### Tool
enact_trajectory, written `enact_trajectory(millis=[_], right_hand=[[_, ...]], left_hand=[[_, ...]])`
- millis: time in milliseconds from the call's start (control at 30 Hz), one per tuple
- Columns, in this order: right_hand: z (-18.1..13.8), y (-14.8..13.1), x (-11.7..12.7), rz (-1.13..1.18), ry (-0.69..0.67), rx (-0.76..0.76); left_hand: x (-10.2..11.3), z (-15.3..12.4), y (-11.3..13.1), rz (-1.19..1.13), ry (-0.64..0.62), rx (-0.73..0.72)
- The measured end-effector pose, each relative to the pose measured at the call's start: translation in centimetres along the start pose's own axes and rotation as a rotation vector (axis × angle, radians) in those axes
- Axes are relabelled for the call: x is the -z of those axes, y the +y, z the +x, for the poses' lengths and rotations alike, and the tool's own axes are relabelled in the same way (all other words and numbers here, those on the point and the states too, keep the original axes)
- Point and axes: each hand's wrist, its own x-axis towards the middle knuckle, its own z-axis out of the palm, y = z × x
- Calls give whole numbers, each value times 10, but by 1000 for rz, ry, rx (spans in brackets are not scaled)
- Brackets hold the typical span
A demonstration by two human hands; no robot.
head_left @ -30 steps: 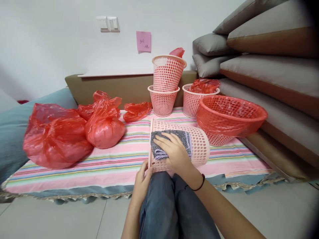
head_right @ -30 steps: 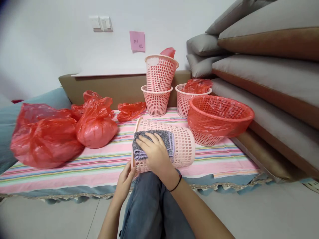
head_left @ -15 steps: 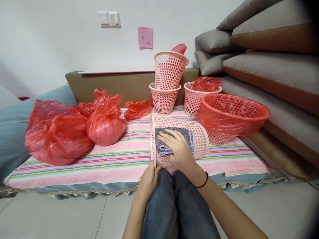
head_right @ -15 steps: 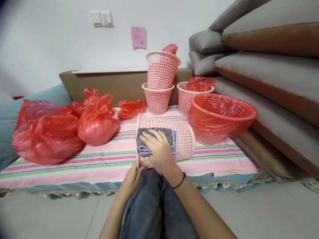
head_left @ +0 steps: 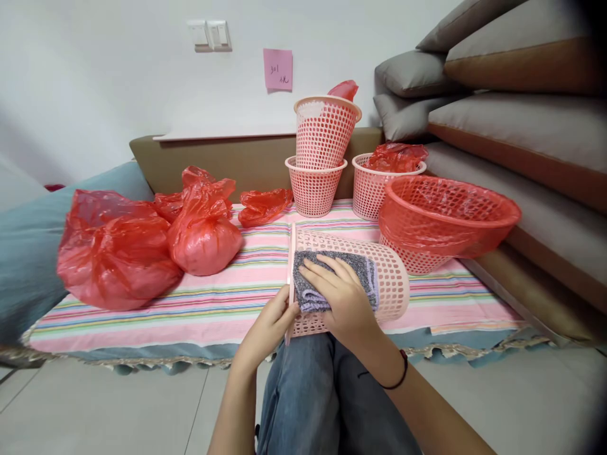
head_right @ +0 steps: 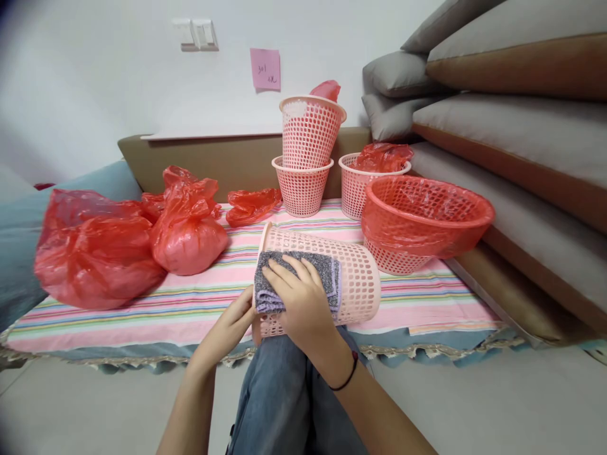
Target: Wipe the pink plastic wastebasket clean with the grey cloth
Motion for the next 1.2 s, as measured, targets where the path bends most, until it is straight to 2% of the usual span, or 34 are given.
enact_trajectory(millis=[200,333,467,667,1000,1200], right_hand=[[17,11,-5,15,-12,-29],[30,16,-9,35,-2,-56],[34,16,-13,31,-17,-54],[17,9,-15,1,-61,4],[-2,-1,-13,-53,-33,62],[2,1,-10,-19,-44,43]], left_hand=[[-12,-21,-43,-95,166,43],[-27,-34,-74,-58,185,73],[-36,-30,-85,-60,246,25],[-30,-18,-75,-71,289,39],[-25,-8,-30,-55,330,32],[-24,-5,-27,-92,308,8]])
